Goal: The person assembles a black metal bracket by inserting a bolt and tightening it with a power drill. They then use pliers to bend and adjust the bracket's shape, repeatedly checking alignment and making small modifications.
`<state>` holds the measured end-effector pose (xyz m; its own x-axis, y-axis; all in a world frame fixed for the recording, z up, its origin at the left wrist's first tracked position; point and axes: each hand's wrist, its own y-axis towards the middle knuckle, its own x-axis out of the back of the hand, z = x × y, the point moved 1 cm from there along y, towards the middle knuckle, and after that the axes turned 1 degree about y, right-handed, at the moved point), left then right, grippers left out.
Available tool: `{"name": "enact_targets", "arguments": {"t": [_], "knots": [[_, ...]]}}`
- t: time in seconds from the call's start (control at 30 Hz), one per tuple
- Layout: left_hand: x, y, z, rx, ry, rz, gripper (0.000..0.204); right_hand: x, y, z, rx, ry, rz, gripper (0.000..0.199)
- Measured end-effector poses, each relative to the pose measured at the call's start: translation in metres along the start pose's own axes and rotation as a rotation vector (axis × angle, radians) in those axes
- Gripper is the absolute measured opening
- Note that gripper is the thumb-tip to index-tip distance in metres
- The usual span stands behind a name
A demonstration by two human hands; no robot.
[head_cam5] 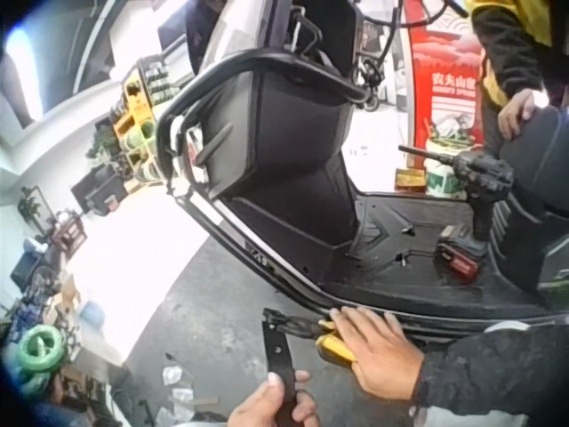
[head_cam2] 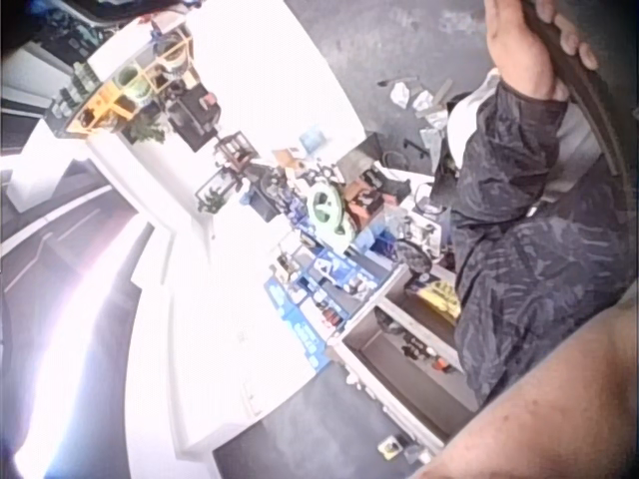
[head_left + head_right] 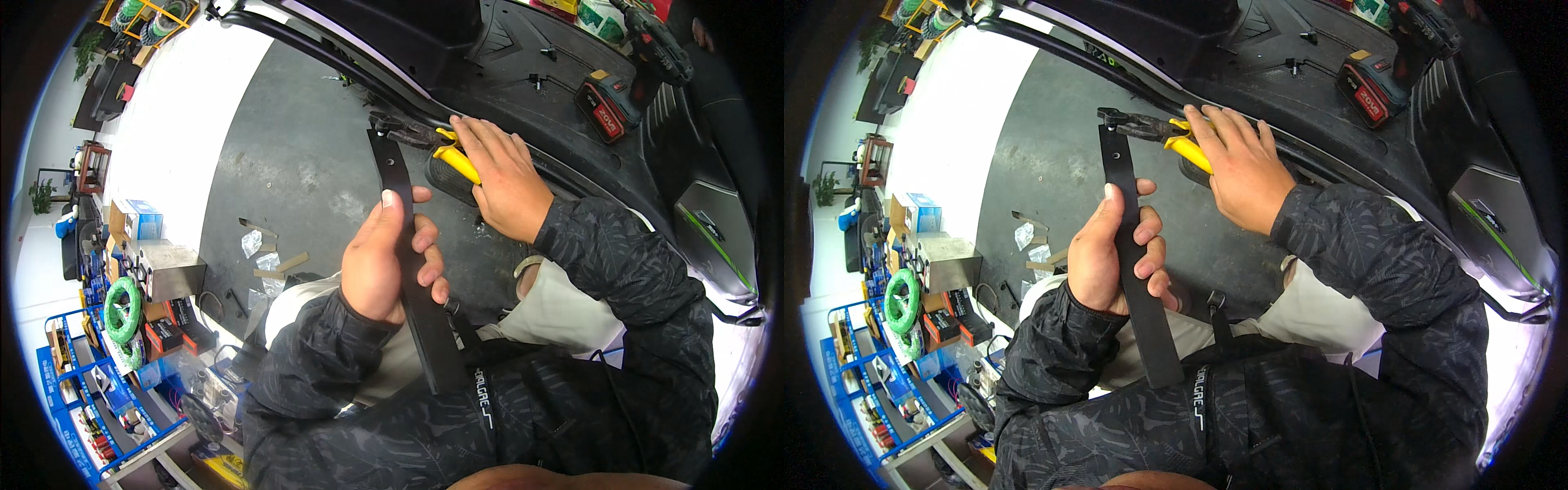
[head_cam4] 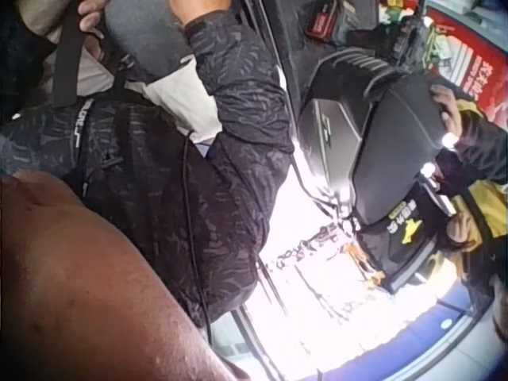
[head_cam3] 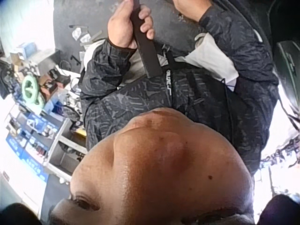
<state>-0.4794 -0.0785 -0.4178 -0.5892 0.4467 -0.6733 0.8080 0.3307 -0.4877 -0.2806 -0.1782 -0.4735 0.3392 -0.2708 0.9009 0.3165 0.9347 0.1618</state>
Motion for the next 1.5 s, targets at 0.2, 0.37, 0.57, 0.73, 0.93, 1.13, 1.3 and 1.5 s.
{"name": "enact_targets", "arguments": {"t": [0.2,0.37,0.57,0.73,0.93,1.13,1.3,1.5], "knots": [[0.003,-0.003,0.002,-0.001,0.015,-0.001,0.043,0.004,0.003,0.006,0.023,-0.057,-0.002,0.091],[0.0,-0.001,0.015,-0.007,0.111,-0.039,0.04,0.003,0.002,0.006,0.067,-0.079,-0.007,0.093],[0.0,-0.001,0.018,-0.032,0.185,-0.03,0.04,0.004,0.002,0.007,0.06,0.062,-0.061,0.088],[-0.002,-0.004,0.02,-0.112,0.21,0.055,0.04,0.014,0.004,0.004,0.112,-0.003,-0.254,0.082],[-0.005,-0.013,0.031,-0.192,0.255,0.122,0.04,0.021,0.008,-0.001,0.15,0.147,-0.234,0.081],[-0.003,-0.019,0.036,-0.188,0.271,0.121,0.04,0.023,0.003,-0.001,0.162,0.079,-0.218,0.081],[0.005,-0.015,0.043,-0.197,0.383,0.034,0.042,0.02,0.003,-0.005,0.194,-0.002,-0.222,0.082],[0.019,-0.003,0.071,-0.278,0.483,-0.159,0.048,0.008,0.007,-0.017,0.176,-0.131,-0.192,0.081]]}}
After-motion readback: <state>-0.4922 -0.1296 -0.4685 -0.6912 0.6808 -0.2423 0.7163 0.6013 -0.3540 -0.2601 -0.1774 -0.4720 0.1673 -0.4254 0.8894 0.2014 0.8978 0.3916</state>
